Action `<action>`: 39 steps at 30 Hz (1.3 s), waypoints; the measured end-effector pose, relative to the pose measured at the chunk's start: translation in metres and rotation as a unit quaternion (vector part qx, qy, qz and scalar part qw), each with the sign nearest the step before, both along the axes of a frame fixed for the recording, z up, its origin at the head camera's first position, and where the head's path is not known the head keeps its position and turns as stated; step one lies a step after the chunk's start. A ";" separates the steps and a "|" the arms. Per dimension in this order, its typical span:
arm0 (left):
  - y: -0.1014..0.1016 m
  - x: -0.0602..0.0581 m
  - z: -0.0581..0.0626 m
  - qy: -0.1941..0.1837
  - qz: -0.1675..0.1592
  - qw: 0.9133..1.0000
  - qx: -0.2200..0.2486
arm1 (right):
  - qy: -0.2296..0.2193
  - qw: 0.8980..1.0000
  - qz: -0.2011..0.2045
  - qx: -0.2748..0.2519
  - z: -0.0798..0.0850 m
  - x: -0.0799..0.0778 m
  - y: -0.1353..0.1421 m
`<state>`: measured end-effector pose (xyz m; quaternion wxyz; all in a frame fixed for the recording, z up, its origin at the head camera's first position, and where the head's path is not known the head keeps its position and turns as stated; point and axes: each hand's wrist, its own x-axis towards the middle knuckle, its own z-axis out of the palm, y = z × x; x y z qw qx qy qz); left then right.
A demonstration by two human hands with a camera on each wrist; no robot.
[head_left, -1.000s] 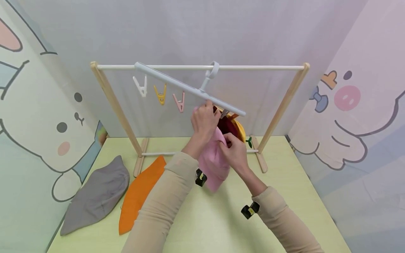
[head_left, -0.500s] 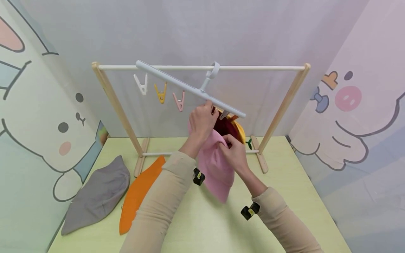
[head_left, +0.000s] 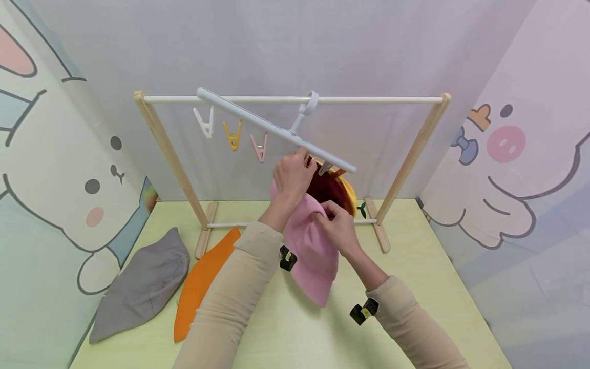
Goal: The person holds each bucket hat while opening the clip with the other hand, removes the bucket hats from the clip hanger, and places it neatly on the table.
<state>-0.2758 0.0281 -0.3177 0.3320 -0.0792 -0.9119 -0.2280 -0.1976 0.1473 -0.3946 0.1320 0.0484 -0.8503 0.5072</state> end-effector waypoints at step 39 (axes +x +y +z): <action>-0.005 0.006 0.006 -0.061 -0.015 0.998 0.003 | -0.116 0.992 -0.021 -0.044 -0.056 -0.004 -0.010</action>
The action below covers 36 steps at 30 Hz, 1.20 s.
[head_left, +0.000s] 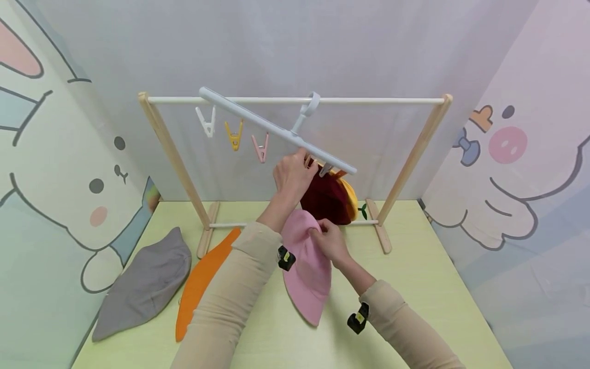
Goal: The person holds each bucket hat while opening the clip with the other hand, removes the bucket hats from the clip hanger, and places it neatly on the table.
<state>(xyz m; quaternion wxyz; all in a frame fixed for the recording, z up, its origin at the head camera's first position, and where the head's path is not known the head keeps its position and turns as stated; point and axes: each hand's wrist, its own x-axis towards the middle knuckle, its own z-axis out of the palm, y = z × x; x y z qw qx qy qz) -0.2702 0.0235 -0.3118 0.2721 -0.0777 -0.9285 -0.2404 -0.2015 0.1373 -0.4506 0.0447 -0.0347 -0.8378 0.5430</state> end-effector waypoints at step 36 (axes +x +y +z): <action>0.002 0.000 0.002 -0.006 0.010 1.000 -0.017 | -0.023 0.977 -0.014 0.213 -0.051 -0.009 0.025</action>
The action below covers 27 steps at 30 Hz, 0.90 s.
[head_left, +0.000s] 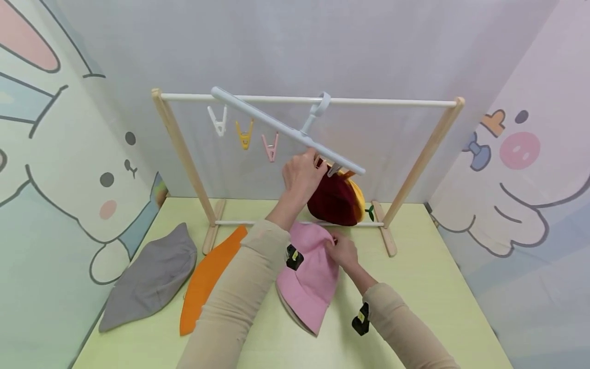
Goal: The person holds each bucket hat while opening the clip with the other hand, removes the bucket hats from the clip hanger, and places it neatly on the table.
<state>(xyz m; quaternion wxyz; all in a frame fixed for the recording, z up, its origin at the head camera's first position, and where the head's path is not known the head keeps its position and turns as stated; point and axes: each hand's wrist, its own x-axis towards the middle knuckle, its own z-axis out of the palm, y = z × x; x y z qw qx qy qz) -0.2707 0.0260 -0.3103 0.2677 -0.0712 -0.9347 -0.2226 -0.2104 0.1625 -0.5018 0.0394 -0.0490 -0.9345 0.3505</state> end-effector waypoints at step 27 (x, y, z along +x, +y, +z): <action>0.000 0.000 0.000 -0.004 -0.008 1.000 0.002 | -0.018 1.000 -0.023 -0.007 -0.020 -0.003 -0.017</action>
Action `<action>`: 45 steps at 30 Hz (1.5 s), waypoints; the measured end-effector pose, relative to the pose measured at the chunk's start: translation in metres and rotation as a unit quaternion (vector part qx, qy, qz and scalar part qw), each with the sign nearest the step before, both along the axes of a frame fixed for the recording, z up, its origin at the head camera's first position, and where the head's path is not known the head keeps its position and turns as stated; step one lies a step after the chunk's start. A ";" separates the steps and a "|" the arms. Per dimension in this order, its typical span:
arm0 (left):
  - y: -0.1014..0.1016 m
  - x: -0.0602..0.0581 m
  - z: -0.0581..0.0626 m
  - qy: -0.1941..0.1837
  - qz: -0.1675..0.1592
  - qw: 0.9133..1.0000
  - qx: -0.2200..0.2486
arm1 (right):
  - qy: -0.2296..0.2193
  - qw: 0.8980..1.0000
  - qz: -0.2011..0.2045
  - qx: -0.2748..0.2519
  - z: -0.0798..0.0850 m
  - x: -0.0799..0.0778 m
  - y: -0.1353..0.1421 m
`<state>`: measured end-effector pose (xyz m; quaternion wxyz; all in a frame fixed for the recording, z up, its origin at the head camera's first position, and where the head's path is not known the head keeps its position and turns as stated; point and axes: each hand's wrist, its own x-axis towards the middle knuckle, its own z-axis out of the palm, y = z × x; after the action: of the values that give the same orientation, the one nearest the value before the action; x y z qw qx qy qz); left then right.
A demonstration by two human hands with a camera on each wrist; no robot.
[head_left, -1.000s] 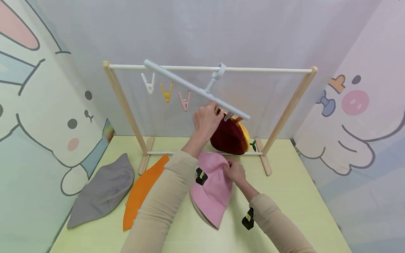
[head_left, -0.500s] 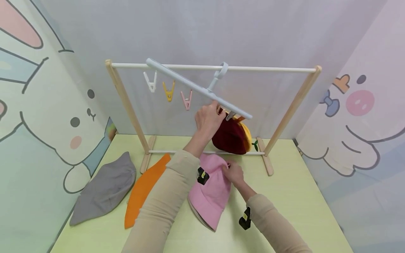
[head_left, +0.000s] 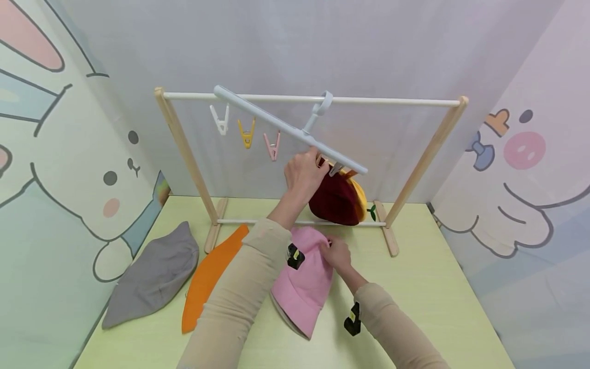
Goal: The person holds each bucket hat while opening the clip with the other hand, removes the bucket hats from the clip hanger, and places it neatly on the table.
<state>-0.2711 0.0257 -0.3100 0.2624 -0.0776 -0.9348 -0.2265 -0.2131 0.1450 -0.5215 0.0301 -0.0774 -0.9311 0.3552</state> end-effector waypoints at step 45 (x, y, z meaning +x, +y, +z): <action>0.001 0.002 0.001 -0.007 0.006 1.000 0.009 | -0.030 0.998 -0.030 0.048 -0.024 0.006 0.008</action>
<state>-0.2696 0.0267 -0.3091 0.2581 -0.0680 -0.9349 -0.2339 -0.2067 0.1528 -0.5455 0.0164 -0.1147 -0.9449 0.3062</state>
